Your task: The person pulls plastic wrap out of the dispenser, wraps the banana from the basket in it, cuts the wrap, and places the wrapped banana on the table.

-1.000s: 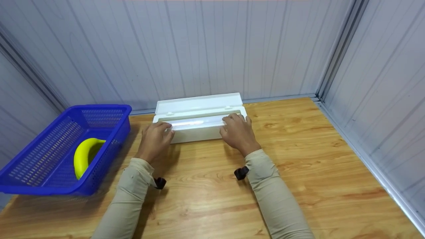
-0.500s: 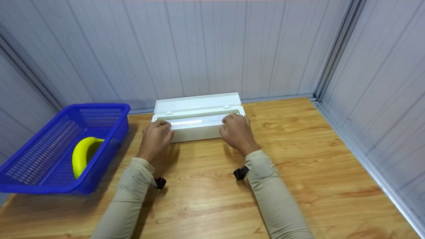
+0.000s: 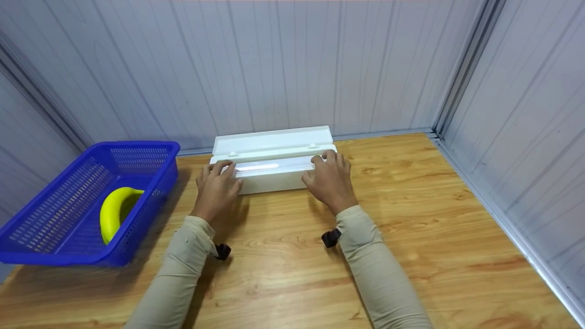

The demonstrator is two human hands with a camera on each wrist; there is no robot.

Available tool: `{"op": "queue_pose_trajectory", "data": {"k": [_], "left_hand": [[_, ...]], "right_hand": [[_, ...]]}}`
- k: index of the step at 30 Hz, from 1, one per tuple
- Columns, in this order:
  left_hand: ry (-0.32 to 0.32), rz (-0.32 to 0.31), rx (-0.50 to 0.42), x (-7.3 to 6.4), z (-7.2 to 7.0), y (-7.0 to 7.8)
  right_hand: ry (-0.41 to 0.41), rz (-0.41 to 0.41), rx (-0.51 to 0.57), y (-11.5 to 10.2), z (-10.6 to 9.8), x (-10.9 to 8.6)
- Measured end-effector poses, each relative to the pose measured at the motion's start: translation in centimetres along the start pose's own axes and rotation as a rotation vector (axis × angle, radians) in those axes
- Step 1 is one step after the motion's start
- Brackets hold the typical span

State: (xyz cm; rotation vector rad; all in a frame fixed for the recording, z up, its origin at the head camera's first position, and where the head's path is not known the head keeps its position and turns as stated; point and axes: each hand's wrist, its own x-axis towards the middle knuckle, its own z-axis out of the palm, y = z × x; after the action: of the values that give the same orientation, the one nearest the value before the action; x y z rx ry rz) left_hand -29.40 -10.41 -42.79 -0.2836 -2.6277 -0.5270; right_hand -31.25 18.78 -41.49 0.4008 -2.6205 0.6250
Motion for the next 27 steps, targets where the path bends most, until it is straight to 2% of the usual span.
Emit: {"op": "queue_pose_trajectory", "data": {"k": [5,9,13,22,27], "left_hand": [[-0.008,-0.016,0.04,-0.2,0.2,0.0],[-0.036,-0.038,0.039,-0.2,0.2,0.2],[-0.058,-0.03,0.026,-0.1,0.4,0.4],[-0.055,-0.05,-0.068,0.1,0.5,0.6],[-0.044,-0.044,-0.089,-0.1,0.5,0.6]], "right_hand": [[0.015,0.012,-0.06,-0.3,0.4,-0.1],[0.019,0.008,-0.061,-0.4,0.7,-0.1],[0.012,0.002,-0.05,-0.2,1.0,-0.1],[0.046,-0.032,-0.042,0.1,1.7,-0.2],[0.061,-0.05,-0.045,0.0,2.0,-0.1]]}}
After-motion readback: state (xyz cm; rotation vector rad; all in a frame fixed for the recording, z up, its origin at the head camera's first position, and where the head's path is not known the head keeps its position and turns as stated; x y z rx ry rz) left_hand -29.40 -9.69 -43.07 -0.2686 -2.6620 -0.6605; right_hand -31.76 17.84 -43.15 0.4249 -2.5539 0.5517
